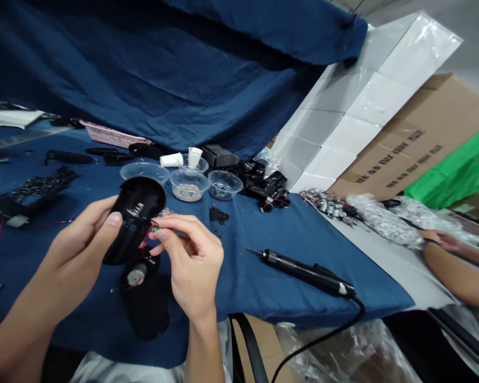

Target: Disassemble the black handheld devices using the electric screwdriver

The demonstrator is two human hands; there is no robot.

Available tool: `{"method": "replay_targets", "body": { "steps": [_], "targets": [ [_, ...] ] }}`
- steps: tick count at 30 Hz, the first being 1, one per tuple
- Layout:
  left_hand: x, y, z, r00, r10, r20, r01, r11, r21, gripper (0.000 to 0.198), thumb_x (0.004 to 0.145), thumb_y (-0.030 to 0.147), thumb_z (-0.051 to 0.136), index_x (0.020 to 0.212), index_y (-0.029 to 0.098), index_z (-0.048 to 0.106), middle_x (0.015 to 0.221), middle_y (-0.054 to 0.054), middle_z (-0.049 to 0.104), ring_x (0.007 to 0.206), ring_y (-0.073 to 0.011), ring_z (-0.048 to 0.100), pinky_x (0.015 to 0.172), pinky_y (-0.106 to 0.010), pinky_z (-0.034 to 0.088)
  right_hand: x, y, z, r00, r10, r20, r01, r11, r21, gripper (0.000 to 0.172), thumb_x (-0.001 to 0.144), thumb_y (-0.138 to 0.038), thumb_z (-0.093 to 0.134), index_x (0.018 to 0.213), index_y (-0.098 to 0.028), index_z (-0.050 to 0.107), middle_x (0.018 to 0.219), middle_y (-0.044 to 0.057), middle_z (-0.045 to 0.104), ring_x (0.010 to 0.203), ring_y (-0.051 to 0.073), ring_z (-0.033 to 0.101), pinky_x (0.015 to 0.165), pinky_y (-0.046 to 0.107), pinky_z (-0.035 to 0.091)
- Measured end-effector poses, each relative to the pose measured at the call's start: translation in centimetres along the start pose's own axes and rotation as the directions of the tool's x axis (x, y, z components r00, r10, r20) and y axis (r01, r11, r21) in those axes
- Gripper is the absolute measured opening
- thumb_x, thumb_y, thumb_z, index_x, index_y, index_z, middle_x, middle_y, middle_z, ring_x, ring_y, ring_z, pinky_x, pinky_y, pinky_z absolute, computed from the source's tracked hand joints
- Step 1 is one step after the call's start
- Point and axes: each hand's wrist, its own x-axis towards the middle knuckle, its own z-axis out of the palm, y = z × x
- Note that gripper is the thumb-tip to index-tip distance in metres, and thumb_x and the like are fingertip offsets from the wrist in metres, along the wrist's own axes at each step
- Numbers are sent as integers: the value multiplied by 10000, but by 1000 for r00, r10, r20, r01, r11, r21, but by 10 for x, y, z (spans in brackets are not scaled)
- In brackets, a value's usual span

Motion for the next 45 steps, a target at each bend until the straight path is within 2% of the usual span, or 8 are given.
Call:
{"method": "replay_targets", "body": {
  "steps": [4, 9, 14, 20, 27, 33, 36, 45],
  "targets": [
    [-2, 4, 8, 997, 13, 73, -8, 997, -70, 663, 1128, 682, 508, 1548, 199, 678, 1472, -93, 767, 1306, -315, 720, 1110, -374, 591, 1, 1, -3, 999, -36, -13, 34, 992, -120, 218, 937, -95, 858, 971, -302, 916, 973, -8, 797, 802, 100, 760, 615, 158, 660],
    [-3, 8, 11, 998, 7, 60, -1, 996, -92, 664, 1136, 667, 512, 1598, 209, 649, 1507, -91, 759, 1310, -316, 735, 1160, -400, 577, 2, 2, -4, 999, -27, -20, 23, 989, -149, 216, 953, -104, 838, 990, -298, 927, 985, 2, 790, 738, 89, 725, 603, 170, 659],
    [-2, 10, 9, 998, 5, 67, -1, 998, -59, 704, 1125, 700, 498, 1597, 201, 651, 1539, -100, 747, 1398, -352, 698, 1180, -423, 584, 0, 4, -2, 999, -45, -25, 40, 984, -171, 201, 966, -129, 838, 1016, -301, 930, 980, 13, 780, 794, 114, 735, 619, 195, 668],
    [-6, 8, 7, 995, 11, 97, -3, 997, -74, 673, 1133, 681, 521, 1618, 230, 638, 1569, -84, 734, 1412, -329, 700, 1136, -370, 603, -1, 3, -4, 996, -83, -17, 76, 963, -259, 240, 964, -105, 835, 1040, -312, 929, 950, 0, 776, 818, 115, 736, 663, 215, 643],
    [-5, 8, 7, 995, 9, 103, -1, 997, -77, 666, 1143, 675, 511, 1616, 223, 639, 1568, -80, 736, 1402, -317, 707, 1131, -352, 596, -1, 3, -3, 996, -84, -22, 76, 966, -246, 196, 981, -125, 809, 1032, -273, 927, 949, 7, 755, 671, 89, 707, 604, 227, 633],
    [-5, 7, 7, 996, 15, 89, -8, 997, -78, 666, 1132, 691, 519, 1598, 234, 657, 1570, -75, 737, 1411, -334, 704, 1152, -371, 593, -1, 5, -4, 994, -102, -50, 76, 926, -369, 197, 967, -166, 831, 1073, -294, 936, 976, 27, 702, 824, 129, 721, 663, 245, 660],
    [-6, 10, 8, 996, 18, 89, -11, 997, -76, 656, 1130, 687, 524, 1575, 228, 670, 1579, -76, 732, 1426, -332, 698, 1173, -374, 587, -1, 7, -2, 989, -132, -60, 99, 920, -379, 218, 968, -160, 832, 1096, -304, 932, 972, 19, 700, 818, 120, 721, 680, 238, 662],
    [-7, 7, 6, 996, 48, 70, -46, 998, -31, 652, 1124, 688, 524, 1581, 244, 662, 1535, -73, 763, 1394, -328, 731, 1118, -349, 622, -4, 7, 2, 980, -139, -143, 83, 937, -339, 25, 932, -214, 883, 948, -227, 897, 920, 24, 745, 741, 123, 723, 604, 224, 663]
  ]
}}
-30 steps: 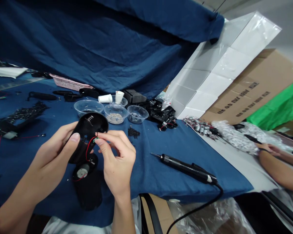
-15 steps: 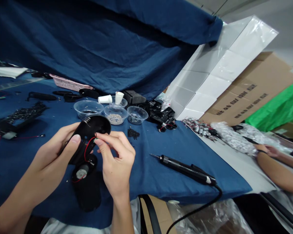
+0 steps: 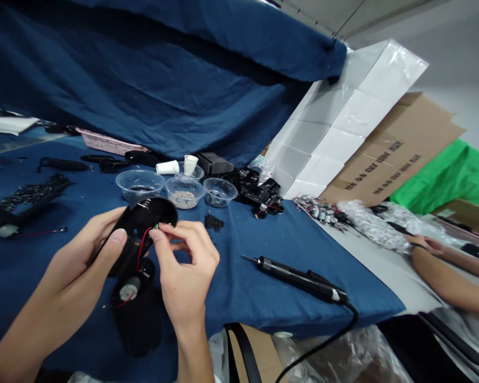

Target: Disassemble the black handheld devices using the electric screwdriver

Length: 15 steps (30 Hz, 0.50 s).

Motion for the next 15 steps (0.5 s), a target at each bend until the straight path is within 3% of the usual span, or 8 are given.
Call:
{"method": "replay_targets", "body": {
  "steps": [10, 15],
  "targets": [
    [1, -2, 1, 995, 101, 5, -101, 988, 116, 575, 1158, 616, 479, 1561, 249, 662, 1533, -81, 768, 1396, -331, 746, 1163, -408, 617, 1, -5, 2, 996, 83, -31, -80, 993, 83, 44, 898, -215, 893, 856, -201, 891, 823, 15, 735, 639, 120, 716, 552, 219, 655],
    [2, -3, -2, 986, 162, 37, -166, 972, 164, 545, 1174, 585, 450, 1576, 276, 650, 1543, -64, 766, 1368, -298, 765, 1162, -380, 607, 3, -7, 5, 992, 116, -48, -111, 989, 100, 73, 877, -212, 891, 814, -186, 865, 814, 16, 757, 606, 121, 731, 560, 215, 660]
  ]
}}
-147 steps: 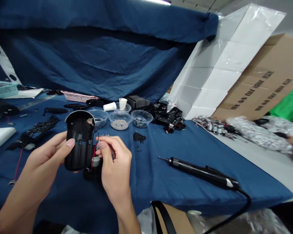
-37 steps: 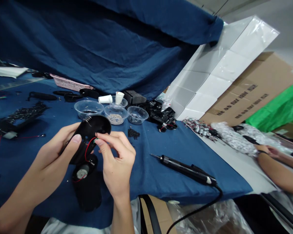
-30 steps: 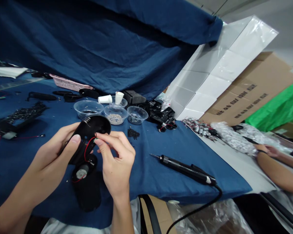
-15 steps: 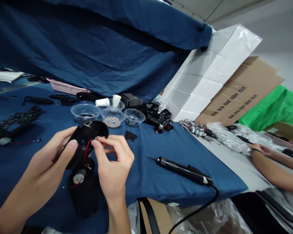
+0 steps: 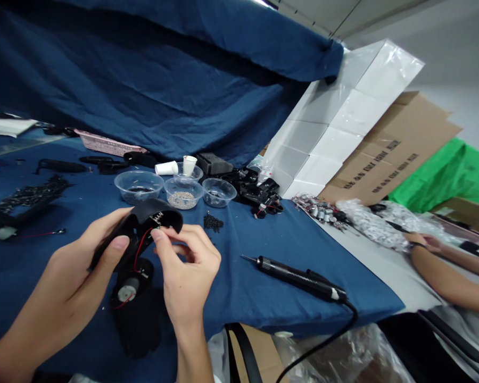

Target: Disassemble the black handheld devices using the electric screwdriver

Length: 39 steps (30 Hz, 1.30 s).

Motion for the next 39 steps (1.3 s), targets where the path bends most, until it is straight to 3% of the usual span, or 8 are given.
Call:
{"method": "replay_targets", "body": {
  "steps": [5, 11, 19, 25, 39],
  "targets": [
    [2, 0, -2, 1000, 17, 0, -17, 1000, 2, 521, 1177, 575, 457, 1560, 284, 658, 1535, -34, 775, 1345, -272, 776, 1157, -333, 590, 0, 2, 2, 995, 97, -13, -96, 994, 53, 127, 831, -248, 933, 802, -176, 832, 856, 22, 763, 687, 147, 755, 580, 231, 687],
    [-1, -3, -3, 999, 30, -33, -28, 999, 33, 484, 1187, 536, 460, 1561, 291, 646, 1518, -1, 786, 1340, -253, 777, 1136, -302, 586, -5, 5, -1, 1000, -14, 3, 14, 1000, -24, 57, 894, -213, 907, 840, -221, 893, 879, 23, 780, 753, 142, 747, 589, 209, 658],
    [1, 1, 0, 997, 55, -48, -53, 997, 50, 478, 1197, 521, 439, 1533, 260, 657, 1510, -6, 792, 1332, -231, 783, 1114, -271, 593, -3, -2, 0, 999, 46, 5, -47, 997, 56, 52, 864, -211, 912, 815, -210, 897, 842, 22, 773, 662, 132, 727, 540, 218, 678],
    [1, 1, 1, 993, 105, -58, -97, 987, 130, 475, 1198, 508, 419, 1513, 249, 663, 1470, -3, 813, 1291, -228, 803, 1088, -280, 613, -2, -2, -2, 996, 89, -2, -89, 996, 13, 69, 852, -247, 924, 798, -215, 894, 825, 12, 763, 663, 124, 718, 527, 195, 644],
    [0, 8, -1, 983, 178, -30, -170, 967, 188, 402, 1219, 440, 411, 1509, 285, 641, 1382, 10, 847, 1065, -169, 838, 893, -226, 607, -4, -9, -13, 999, 38, 18, -37, 998, -44, 57, 873, -232, 920, 819, -236, 901, 870, 18, 787, 724, 142, 749, 545, 212, 659]
  ]
}}
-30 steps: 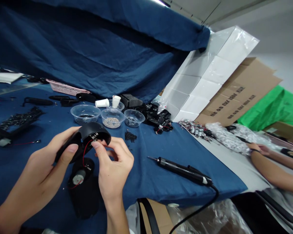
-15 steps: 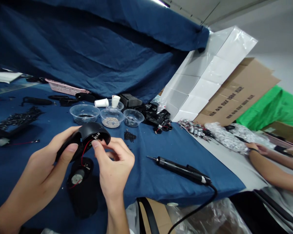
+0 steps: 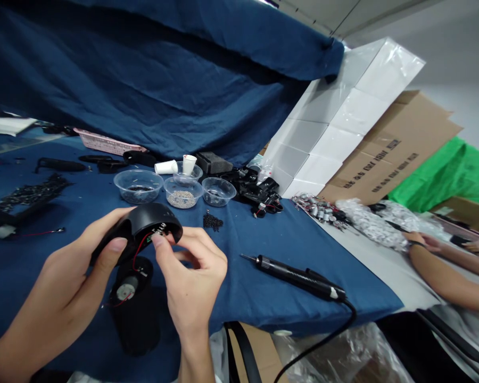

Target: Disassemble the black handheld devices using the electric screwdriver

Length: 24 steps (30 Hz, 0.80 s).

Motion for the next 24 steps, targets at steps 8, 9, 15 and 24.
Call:
{"method": "replay_targets", "body": {
  "steps": [8, 9, 15, 24],
  "targets": [
    [-3, -4, 1, 1000, 7, -1, -7, 1000, 28, 389, 1215, 420, 426, 1558, 365, 602, 1406, 43, 833, 999, -185, 828, 843, -274, 597, -3, -5, 4, 999, -29, -23, 28, 999, -41, 88, 867, -198, 897, 787, -234, 890, 827, 4, 774, 681, 128, 739, 526, 192, 648],
    [-4, -4, 1, 1000, 7, -6, -7, 999, 36, 388, 1214, 416, 425, 1554, 356, 602, 1393, 41, 838, 976, -182, 827, 838, -275, 598, -4, -3, 6, 999, -39, -33, 37, 998, -45, 83, 874, -199, 893, 799, -233, 892, 836, 7, 775, 683, 128, 739, 528, 197, 653],
    [-5, 0, 5, 995, -49, -87, 53, 997, 47, 412, 1209, 422, 423, 1539, 276, 623, 1413, 26, 838, 1138, -206, 840, 952, -284, 631, -9, 7, 19, 974, -168, -152, 155, 984, -94, 68, 889, -171, 880, 920, -220, 915, 869, 17, 781, 686, 110, 737, 560, 179, 651],
    [-3, 5, 10, 998, -28, -63, 32, 997, 64, 429, 1210, 412, 402, 1525, 251, 645, 1425, -7, 835, 1099, -227, 852, 932, -322, 637, -6, 3, 15, 985, -76, -157, 74, 997, -23, 47, 835, -180, 875, 796, -176, 848, 826, 4, 722, 611, 113, 715, 518, 206, 669]
  ]
}}
